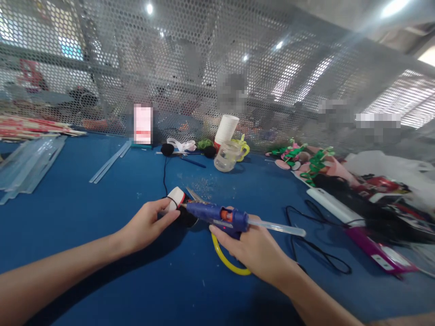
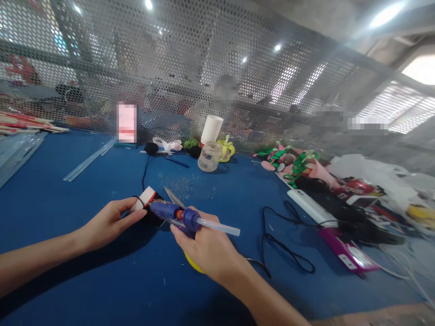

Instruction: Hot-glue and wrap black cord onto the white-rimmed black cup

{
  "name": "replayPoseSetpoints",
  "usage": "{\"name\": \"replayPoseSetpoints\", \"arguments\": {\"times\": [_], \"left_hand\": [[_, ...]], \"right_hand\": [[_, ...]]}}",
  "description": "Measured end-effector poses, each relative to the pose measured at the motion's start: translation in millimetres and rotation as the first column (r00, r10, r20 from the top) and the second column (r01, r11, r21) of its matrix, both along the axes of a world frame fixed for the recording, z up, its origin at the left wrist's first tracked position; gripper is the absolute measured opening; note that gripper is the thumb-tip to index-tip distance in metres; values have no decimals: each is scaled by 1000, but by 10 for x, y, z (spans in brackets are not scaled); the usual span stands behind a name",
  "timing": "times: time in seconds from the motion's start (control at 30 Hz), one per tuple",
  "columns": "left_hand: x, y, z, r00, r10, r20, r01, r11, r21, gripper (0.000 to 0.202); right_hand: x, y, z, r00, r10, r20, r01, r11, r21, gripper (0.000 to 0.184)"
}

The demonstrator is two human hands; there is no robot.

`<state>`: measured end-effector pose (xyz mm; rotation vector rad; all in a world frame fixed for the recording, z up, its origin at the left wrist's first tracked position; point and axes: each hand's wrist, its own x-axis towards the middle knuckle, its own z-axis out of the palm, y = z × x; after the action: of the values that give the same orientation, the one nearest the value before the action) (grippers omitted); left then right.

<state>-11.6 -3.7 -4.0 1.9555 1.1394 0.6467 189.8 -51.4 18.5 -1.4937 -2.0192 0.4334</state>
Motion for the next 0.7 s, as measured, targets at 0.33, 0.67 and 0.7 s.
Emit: {"name": "replayPoseSetpoints", "arguments": {"times": [0.33,0.67,0.7], "left_hand": [[20,8,11,1000,-2,-9,2,1000,23,25],[5,12,5,1000,-10,-14,11,999,53,26],[2,14,1,1000,-15,-19,16,998,59,26]], "right_hand": [[-9,-12,45,999,29,13,-29,999,-14,11],[-17,-24,77,999,21,49,-23,999,40,12],[-16,-24,86,999,17,51,-18,999,35,12]]}}
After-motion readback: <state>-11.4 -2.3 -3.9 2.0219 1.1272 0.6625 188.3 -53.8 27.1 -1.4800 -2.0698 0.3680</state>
